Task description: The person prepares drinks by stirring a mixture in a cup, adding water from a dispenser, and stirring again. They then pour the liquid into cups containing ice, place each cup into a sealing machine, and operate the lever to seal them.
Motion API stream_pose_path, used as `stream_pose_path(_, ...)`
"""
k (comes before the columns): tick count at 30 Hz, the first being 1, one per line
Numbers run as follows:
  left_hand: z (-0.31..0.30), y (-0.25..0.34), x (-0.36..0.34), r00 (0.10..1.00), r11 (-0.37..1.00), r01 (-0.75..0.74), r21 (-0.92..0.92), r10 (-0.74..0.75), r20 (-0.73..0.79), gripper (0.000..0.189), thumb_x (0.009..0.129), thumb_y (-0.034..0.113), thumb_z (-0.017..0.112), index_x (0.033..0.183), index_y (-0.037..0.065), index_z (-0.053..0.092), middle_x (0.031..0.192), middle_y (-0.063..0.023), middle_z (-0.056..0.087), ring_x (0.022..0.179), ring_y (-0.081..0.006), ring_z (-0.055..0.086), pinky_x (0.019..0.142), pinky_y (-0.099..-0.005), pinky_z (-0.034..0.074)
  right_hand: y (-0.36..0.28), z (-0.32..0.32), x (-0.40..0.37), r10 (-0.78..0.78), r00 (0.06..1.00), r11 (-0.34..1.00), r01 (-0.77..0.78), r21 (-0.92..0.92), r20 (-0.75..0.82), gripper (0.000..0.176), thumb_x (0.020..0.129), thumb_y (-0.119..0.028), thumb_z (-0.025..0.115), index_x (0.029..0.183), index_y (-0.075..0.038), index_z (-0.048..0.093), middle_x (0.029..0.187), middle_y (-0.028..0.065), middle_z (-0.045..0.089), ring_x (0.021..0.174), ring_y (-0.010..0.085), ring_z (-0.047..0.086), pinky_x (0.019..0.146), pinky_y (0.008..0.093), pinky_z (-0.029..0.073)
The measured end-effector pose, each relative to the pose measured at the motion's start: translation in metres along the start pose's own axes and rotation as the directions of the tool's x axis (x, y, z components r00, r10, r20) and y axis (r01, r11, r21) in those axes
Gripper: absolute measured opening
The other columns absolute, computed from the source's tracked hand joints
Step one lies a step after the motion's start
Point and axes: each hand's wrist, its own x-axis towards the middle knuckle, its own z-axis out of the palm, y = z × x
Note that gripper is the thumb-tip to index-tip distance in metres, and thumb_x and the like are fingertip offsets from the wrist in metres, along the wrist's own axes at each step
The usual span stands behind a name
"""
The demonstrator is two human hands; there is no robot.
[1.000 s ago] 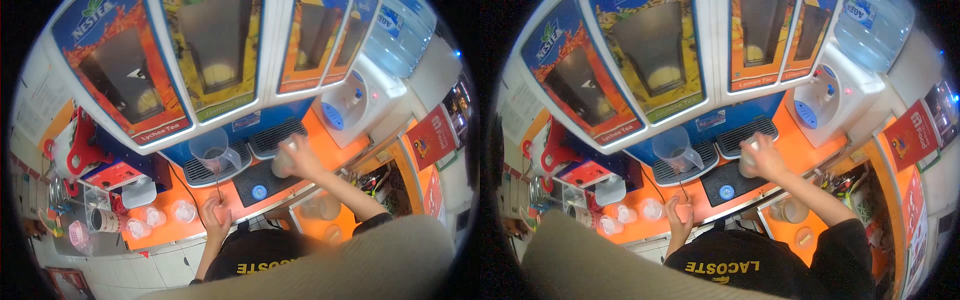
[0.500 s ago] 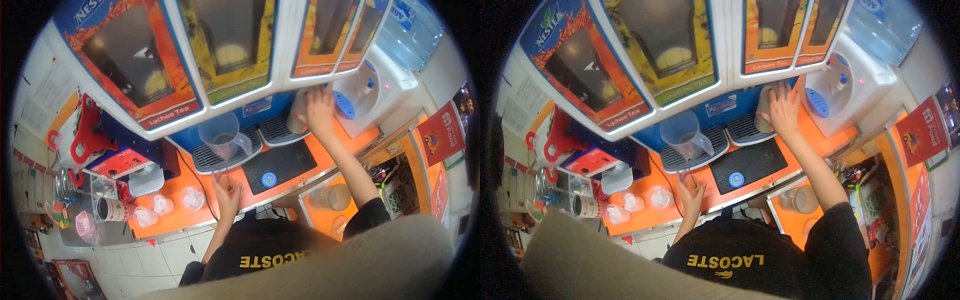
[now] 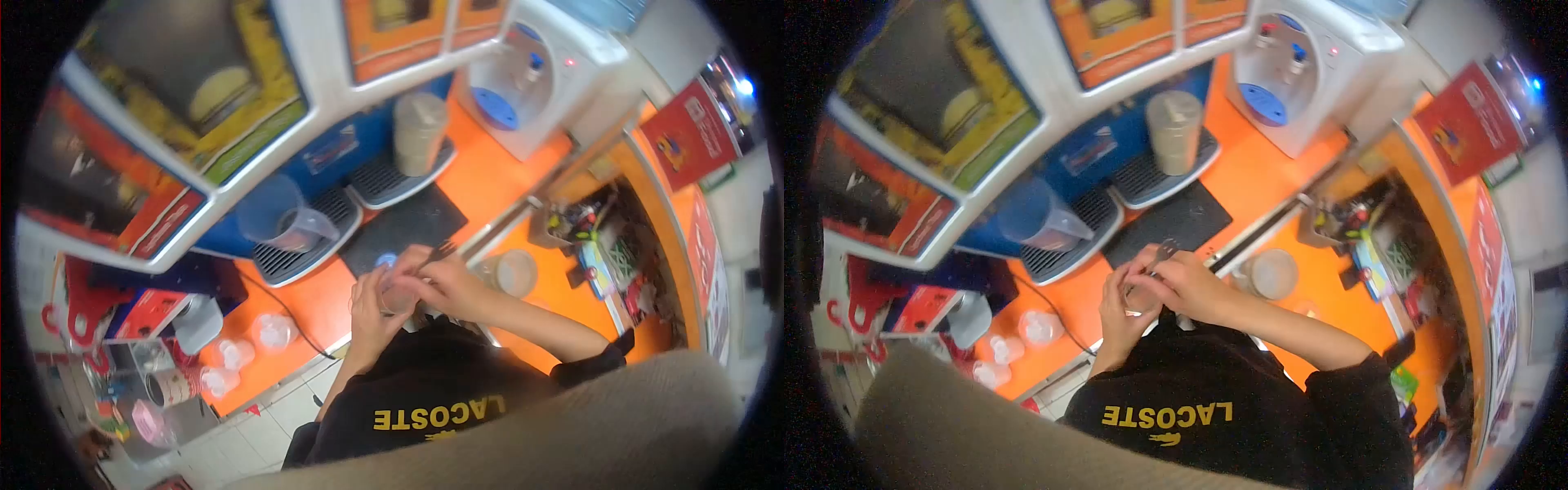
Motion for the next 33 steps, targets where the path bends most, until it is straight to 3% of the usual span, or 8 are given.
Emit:
stream_pose_path(4, 0.036, 0.016, 0.036, 0.984, 0.952, 0.101, -0.289, -0.053, 0.168, 0.054, 0.069, 0.014, 0.079, 0.115, 0.005, 0.053, 0.100, -0.0131, 0.062, 0.093, -0.0267, 0.062, 0.081, -0.0374, 0.049, -0.031, -0.071, -0.050, -0.097, 0.890, 0.995, 0.073, -0.070, -0.446, 0.011, 0.096, -0.008, 0.048, 0.094, 0.001, 0.053, 0.089, 0.0139, 0.059, 0.068, 0.0236, 0.060, 0.064, 0.0322, 0.050)
stream_pose_path(9, 0.092, 0.035, 0.063, 0.899, 0.888, 0.234, -0.396, -0.043, 0.436, 0.051, 0.068, 0.018, 0.082, 0.108, 0.003, 0.054, 0.093, -0.0117, 0.064, 0.086, -0.0237, 0.063, 0.077, -0.0352, 0.050, -0.045, -0.123, -0.132, 0.128, 0.650, 0.991, -0.051, 0.125, -0.749, 0.015, 0.100, -0.007, 0.036, 0.095, 0.001, 0.048, 0.090, 0.0158, 0.056, 0.074, 0.0197, 0.060, 0.066, 0.0303, 0.052)
stream_pose_path(12, 0.119, 0.054, 0.075, 0.831, 0.904, 0.286, -0.317, -0.069, 0.552, 0.050, 0.067, 0.021, 0.082, 0.105, 0.003, 0.055, 0.090, -0.0109, 0.064, 0.085, -0.0223, 0.064, 0.078, -0.0337, 0.050, -0.020, -0.112, -0.169, 0.261, 0.600, 0.964, -0.207, 0.168, -0.756, 0.014, 0.098, -0.007, 0.041, 0.092, 0.002, 0.050, 0.090, 0.0153, 0.057, 0.074, 0.0219, 0.061, 0.066, 0.0308, 0.051)
stream_pose_path(15, 0.136, 0.064, 0.077, 0.786, 0.909, 0.305, -0.285, -0.071, 0.614, 0.046, 0.067, 0.016, 0.079, 0.105, 0.003, 0.056, 0.096, -0.0113, 0.066, 0.091, -0.0217, 0.065, 0.082, -0.0322, 0.050, 0.007, -0.100, -0.192, 0.230, 0.728, 0.895, -0.419, -0.154, -0.646, 0.011, 0.094, -0.004, 0.048, 0.088, 0.004, 0.054, 0.090, 0.0138, 0.059, 0.072, 0.0249, 0.061, 0.065, 0.0318, 0.051)
stream_pose_path(21, 0.166, 0.088, 0.058, 0.799, 0.889, 0.314, -0.333, -0.058, 0.598, 0.040, 0.068, 0.006, 0.074, 0.102, 0.003, 0.054, 0.105, -0.0124, 0.068, 0.099, -0.0195, 0.065, 0.086, -0.0319, 0.049, 0.027, -0.098, -0.226, 0.224, 0.739, 0.843, -0.474, -0.255, -0.635, 0.006, 0.090, 0.002, 0.052, 0.087, 0.002, 0.057, 0.088, 0.0126, 0.061, 0.075, 0.0255, 0.062, 0.066, 0.0325, 0.050)
stream_pose_path(25, 0.176, 0.096, 0.046, 0.795, 0.861, 0.356, -0.363, -0.074, 0.603, 0.039, 0.070, 0.005, 0.073, 0.103, 0.003, 0.051, 0.106, -0.0142, 0.068, 0.100, -0.0206, 0.065, 0.087, -0.0326, 0.049, 0.036, -0.090, -0.251, 0.380, 0.546, 0.828, -0.560, 0.013, -0.747, 0.011, 0.095, -0.002, 0.047, 0.085, 0.001, 0.053, 0.088, 0.0132, 0.063, 0.074, 0.0200, 0.064, 0.065, 0.0296, 0.052)
stream_pose_path(27, 0.177, 0.101, 0.044, 0.796, 0.863, 0.353, -0.361, -0.075, 0.600, 0.040, 0.071, 0.005, 0.073, 0.103, 0.003, 0.050, 0.104, -0.0136, 0.068, 0.098, -0.0203, 0.064, 0.086, -0.0326, 0.049, 0.036, -0.086, -0.251, 0.461, 0.415, 0.841, -0.488, 0.236, -0.784, 0.015, 0.098, -0.004, 0.044, 0.085, 0.000, 0.050, 0.087, 0.0123, 0.063, 0.072, 0.0170, 0.064, 0.064, 0.0284, 0.052)
stream_pose_path(33, 0.171, 0.102, 0.047, 0.786, 0.917, 0.248, -0.312, -0.001, 0.619, 0.050, 0.071, 0.010, 0.077, 0.112, 0.005, 0.048, 0.098, -0.0075, 0.059, 0.096, -0.0180, 0.059, 0.085, -0.0331, 0.048, 0.031, -0.084, -0.250, 0.542, 0.165, 0.831, -0.253, 0.495, -0.824, 0.017, 0.102, -0.016, 0.039, 0.094, -0.002, 0.046, 0.084, 0.0116, 0.059, 0.071, 0.0172, 0.063, 0.065, 0.0298, 0.053)
